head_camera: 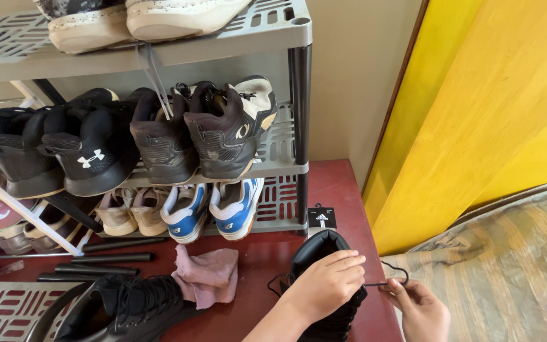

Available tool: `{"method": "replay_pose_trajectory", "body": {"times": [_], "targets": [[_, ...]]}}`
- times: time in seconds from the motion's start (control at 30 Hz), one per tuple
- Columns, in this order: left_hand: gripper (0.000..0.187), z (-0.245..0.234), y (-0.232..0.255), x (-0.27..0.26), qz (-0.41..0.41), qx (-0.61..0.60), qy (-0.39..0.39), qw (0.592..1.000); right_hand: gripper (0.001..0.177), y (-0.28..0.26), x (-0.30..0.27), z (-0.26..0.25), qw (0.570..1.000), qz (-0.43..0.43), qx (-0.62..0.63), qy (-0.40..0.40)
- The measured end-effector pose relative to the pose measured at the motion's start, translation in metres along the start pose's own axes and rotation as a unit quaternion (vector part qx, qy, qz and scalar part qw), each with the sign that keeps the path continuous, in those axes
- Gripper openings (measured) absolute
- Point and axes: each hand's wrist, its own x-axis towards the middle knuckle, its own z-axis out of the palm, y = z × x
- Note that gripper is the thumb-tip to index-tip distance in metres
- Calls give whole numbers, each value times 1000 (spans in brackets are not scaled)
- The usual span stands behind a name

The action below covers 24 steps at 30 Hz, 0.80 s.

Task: The person wipes a pair of black boots with a pink cloth, cleaning the exterior surfaces. They then tie the laces on each boot and continue wiping the boots before placing them on a red surface next to a shoe rack.

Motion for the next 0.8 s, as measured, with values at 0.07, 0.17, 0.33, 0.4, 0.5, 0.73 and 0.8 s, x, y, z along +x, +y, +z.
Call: {"method": "replay_pose_trajectory", "body": {"times": [0.07, 0.17, 0.33, 0.4, 0.5, 0.73, 0.8], "targets": [[11, 2, -1, 3, -14, -17, -1, 1000, 21, -11, 1, 7, 1000, -6, -11, -18], [12, 3, -2, 7, -36, -37, -16, 999, 23, -34, -2, 17, 994, 18, -80, -73], [10, 3, -10, 14, -48, -77, -53, 995, 34, -92, -20, 35, 949, 28, -308, -56], [12, 3, -12, 14, -96, -113, -104, 983, 63, -101, -32, 45, 911, -245, -329, -30], [12, 1, -11, 15, -106, -109, -117, 981, 59, -106, -37, 44, 803, -445, -380, -111], [8, 13, 1, 20, -61, 66, -206, 974, 16, -86, -27, 42, 871, -137, -445, -154], [6, 16, 3, 18, -40, 79, -170, 981, 14, -89, -27, 39, 844, -204, -468, -164]]}}
